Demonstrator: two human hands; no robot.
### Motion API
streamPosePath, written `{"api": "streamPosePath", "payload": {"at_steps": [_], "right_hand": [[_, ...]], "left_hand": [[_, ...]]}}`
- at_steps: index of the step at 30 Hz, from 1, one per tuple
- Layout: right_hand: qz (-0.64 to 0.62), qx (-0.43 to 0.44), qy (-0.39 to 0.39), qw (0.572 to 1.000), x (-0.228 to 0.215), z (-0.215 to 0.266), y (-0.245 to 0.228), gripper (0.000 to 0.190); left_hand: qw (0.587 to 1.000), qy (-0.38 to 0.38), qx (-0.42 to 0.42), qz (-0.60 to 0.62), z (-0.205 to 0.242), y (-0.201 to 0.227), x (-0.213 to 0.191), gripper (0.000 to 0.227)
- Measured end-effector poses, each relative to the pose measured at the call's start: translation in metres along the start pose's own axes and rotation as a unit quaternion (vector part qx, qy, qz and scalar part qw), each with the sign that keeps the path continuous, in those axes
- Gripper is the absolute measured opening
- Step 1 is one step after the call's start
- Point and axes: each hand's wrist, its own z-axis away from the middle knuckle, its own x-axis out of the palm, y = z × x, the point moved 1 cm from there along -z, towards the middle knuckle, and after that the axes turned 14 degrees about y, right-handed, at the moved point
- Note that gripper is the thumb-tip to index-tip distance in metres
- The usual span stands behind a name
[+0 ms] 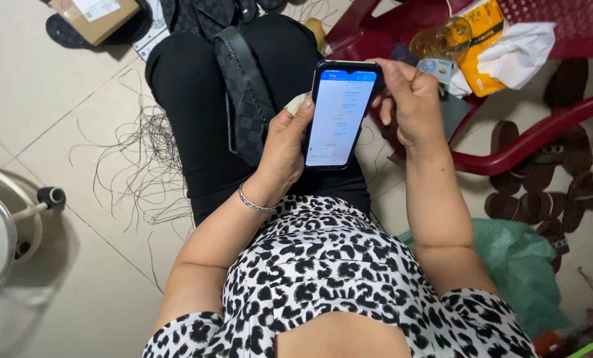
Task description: The person uses a specialized tool and thread to hand-stitch the sole of a shoe, pulling the thread through with their hands.
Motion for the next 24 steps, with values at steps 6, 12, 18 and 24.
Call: {"api": "streamPosePath", "payload": {"at_steps": [6,12,18,24], "right_hand": [[-0.011,0.058,-0.007,0.998,-0.012,0.01,0.009,0.044],[-0.051,0.087,0.032,0.994,-0.023,0.021,0.032,0.036],[-0.079,0.087,0.148,0.982,-0.103,0.01,0.072,0.023],[-0.054,0.016,0.346,0.937,-0.229,-0.035,0.116,0.023]], "left_hand": [[0.999,-0.025,-0.018,-0.033,0.007,-0.001,0.002,0.034],[0.996,-0.054,-0.023,-0.061,0.005,-0.014,-0.003,0.029],[0.983,-0.098,0.008,-0.154,0.016,0.019,0.006,0.043],[0.989,-0.083,0.062,-0.103,0.028,0.063,-0.022,0.037]]}}
